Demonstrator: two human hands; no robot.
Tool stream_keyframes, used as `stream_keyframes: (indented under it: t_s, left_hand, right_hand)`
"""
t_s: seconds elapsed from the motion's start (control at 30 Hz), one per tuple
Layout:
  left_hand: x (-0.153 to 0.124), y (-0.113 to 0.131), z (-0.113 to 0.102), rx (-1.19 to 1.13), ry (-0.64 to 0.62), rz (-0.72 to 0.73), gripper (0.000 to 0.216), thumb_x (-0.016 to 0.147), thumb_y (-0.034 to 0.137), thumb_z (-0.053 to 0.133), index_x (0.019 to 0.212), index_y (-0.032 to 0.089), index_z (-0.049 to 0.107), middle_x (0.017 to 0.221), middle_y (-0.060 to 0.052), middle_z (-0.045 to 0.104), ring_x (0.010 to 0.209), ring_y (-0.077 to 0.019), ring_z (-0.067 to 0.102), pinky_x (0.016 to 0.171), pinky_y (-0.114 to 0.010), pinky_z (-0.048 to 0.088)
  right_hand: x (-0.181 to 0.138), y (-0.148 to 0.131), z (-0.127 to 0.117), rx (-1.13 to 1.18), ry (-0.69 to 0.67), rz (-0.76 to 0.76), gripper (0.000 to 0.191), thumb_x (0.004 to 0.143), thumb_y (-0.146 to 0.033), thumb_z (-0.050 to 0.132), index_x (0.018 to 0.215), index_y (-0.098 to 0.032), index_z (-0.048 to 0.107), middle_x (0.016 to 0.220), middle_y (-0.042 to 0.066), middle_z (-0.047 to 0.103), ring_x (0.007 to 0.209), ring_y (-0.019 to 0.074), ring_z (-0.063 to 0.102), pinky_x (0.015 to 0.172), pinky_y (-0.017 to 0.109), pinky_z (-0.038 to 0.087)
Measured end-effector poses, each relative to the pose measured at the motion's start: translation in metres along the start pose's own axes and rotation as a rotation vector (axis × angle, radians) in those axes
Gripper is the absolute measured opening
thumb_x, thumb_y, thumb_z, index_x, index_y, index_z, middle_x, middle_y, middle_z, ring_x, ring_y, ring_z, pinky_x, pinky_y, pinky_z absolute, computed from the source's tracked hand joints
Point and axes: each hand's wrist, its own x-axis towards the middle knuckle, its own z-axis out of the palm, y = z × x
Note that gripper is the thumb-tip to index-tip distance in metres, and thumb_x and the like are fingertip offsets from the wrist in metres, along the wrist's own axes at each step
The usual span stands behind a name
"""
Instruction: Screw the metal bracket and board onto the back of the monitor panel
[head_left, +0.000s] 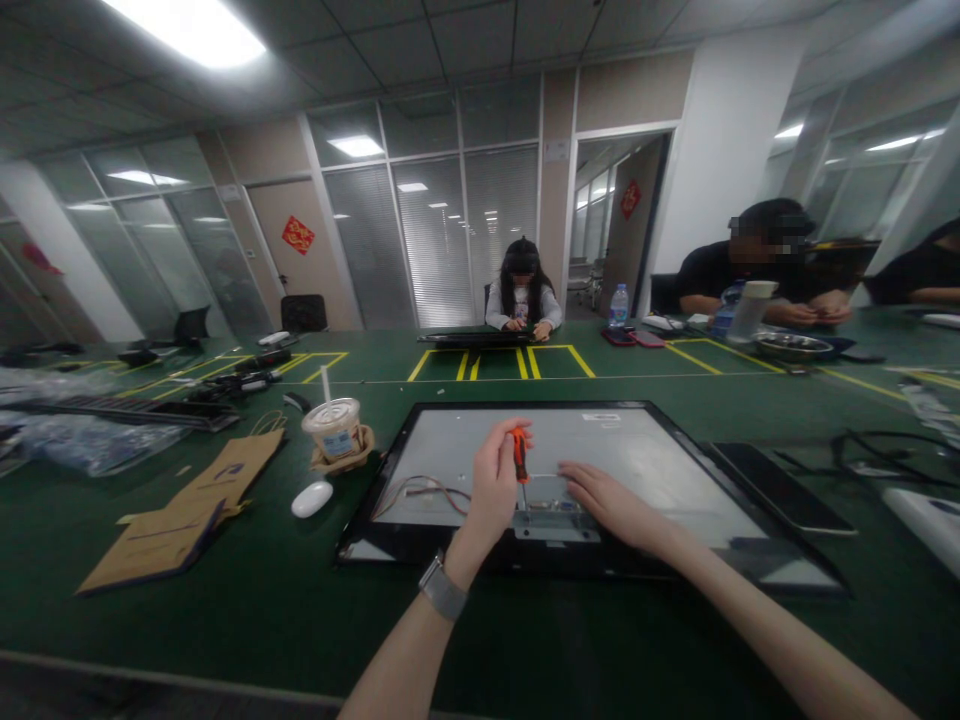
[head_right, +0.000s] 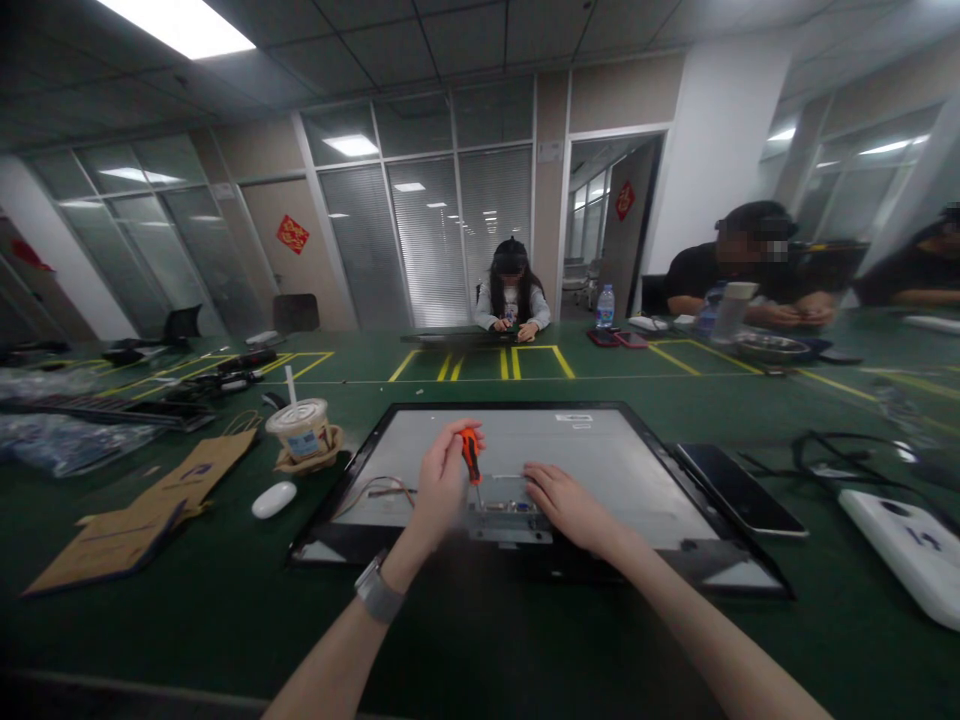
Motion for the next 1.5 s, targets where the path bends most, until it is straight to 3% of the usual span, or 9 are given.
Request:
stream_keyframes:
  t_s: [0.27, 0.47, 0.67, 0.77, 0.97, 1.1, 1.2, 1.4, 1.5]
  left_hand:
    - [0.0001, -0.0003, 0.0002, 0.001, -0.002, 0.030, 0.030, 0.098, 0.032, 0.042, 0.111, 0.019, 0.066, 0.094, -0.007, 0.064, 0.085, -0.0161, 0.061, 0.079, -0.029, 0.049]
    - [0.0012, 0.0029, -0.0008, 0.124, 0.093, 0.129, 0.010, 0.083, 0.028, 0.067, 0.087, 0.020, 0.071, 0.083, -0.002, 0.054, 0.079, -0.0157, 0.055, 0.081, -0.031, 0.047]
    - [-0.0013, 0.0029, 0.0002, 0.028, 0.017, 0.074, 0.032, 0.098, 0.027, 0.039, 0.109, 0.020, 0.068, 0.102, -0.008, 0.065, 0.095, -0.0186, 0.061, 0.086, -0.032, 0.048]
    - [-0.0011, 0.0031, 0.0004, 0.035, 0.003, 0.075, 0.027, 0.095, 0.027, 0.047, 0.112, 0.020, 0.067, 0.095, -0.007, 0.065, 0.091, -0.0179, 0.061, 0.084, -0.031, 0.048]
    - [-0.0004, 0.0040, -0.0013, 0.182, 0.112, 0.144, 0.011, 0.080, 0.028, 0.071, 0.088, 0.021, 0.072, 0.082, -0.001, 0.053, 0.079, -0.0155, 0.054, 0.081, -0.030, 0.046]
    - [-0.0016, 0.0038, -0.0012, 0.137, 0.076, 0.131, 0.020, 0.092, 0.029, 0.053, 0.100, 0.021, 0.071, 0.101, -0.007, 0.060, 0.095, -0.0187, 0.058, 0.089, -0.033, 0.045]
    - [-0.0021, 0.0034, -0.0008, 0.073, 0.017, 0.089, 0.031, 0.098, 0.028, 0.040, 0.113, 0.020, 0.067, 0.102, -0.008, 0.065, 0.092, -0.0179, 0.061, 0.087, -0.033, 0.047]
    - [-0.0001, 0.0038, -0.0012, 0.154, 0.048, 0.152, 0.015, 0.087, 0.029, 0.063, 0.096, 0.021, 0.072, 0.080, -0.001, 0.055, 0.077, -0.0155, 0.056, 0.080, -0.031, 0.049]
    - [0.0002, 0.0044, -0.0020, 0.180, 0.076, 0.144, 0.013, 0.085, 0.029, 0.065, 0.093, 0.021, 0.072, 0.085, -0.002, 0.054, 0.080, -0.0158, 0.055, 0.083, -0.031, 0.048]
  right_hand:
    - [-0.0006, 0.0019, 0.0015, 0.002, 0.003, -0.003, 0.057, 0.100, -0.051, 0.026, 0.132, -0.016, 0.056, 0.142, 0.014, 0.053, 0.131, 0.0260, 0.047, 0.113, 0.046, 0.031]
    - [-0.0006, 0.0024, 0.0017, -0.012, 0.006, -0.018, 0.056, 0.100, -0.050, 0.026, 0.132, -0.016, 0.056, 0.141, 0.013, 0.054, 0.130, 0.0247, 0.048, 0.113, 0.044, 0.033]
    - [-0.0006, 0.0024, 0.0017, 0.008, 0.014, -0.021, 0.056, 0.099, -0.052, 0.026, 0.132, -0.017, 0.057, 0.141, 0.013, 0.055, 0.131, 0.0262, 0.048, 0.113, 0.046, 0.032]
    - [-0.0010, 0.0004, 0.0002, 0.010, 0.003, -0.007, 0.058, 0.100, -0.052, 0.026, 0.132, -0.016, 0.056, 0.141, 0.014, 0.054, 0.131, 0.0264, 0.048, 0.113, 0.046, 0.032]
    - [-0.0016, 0.0000, -0.0004, 0.011, -0.001, -0.008, 0.056, 0.100, -0.052, 0.027, 0.133, -0.017, 0.055, 0.142, 0.013, 0.053, 0.131, 0.0253, 0.047, 0.113, 0.045, 0.031]
    - [-0.0017, -0.0003, -0.0010, -0.006, -0.013, -0.009, 0.057, 0.100, -0.051, 0.025, 0.133, -0.015, 0.055, 0.142, 0.014, 0.053, 0.131, 0.0261, 0.047, 0.113, 0.045, 0.031]
    - [-0.0016, -0.0004, -0.0013, -0.009, -0.013, -0.011, 0.057, 0.100, -0.050, 0.025, 0.133, -0.014, 0.055, 0.142, 0.015, 0.052, 0.131, 0.0264, 0.047, 0.113, 0.045, 0.032]
    - [-0.0012, 0.0035, 0.0020, 0.011, 0.001, -0.019, 0.056, 0.100, -0.051, 0.027, 0.133, -0.015, 0.055, 0.142, 0.014, 0.053, 0.131, 0.0260, 0.047, 0.113, 0.046, 0.031]
    - [-0.0008, 0.0040, 0.0026, 0.013, 0.002, -0.015, 0.058, 0.100, -0.051, 0.027, 0.133, -0.014, 0.055, 0.142, 0.015, 0.053, 0.131, 0.0266, 0.047, 0.113, 0.046, 0.031]
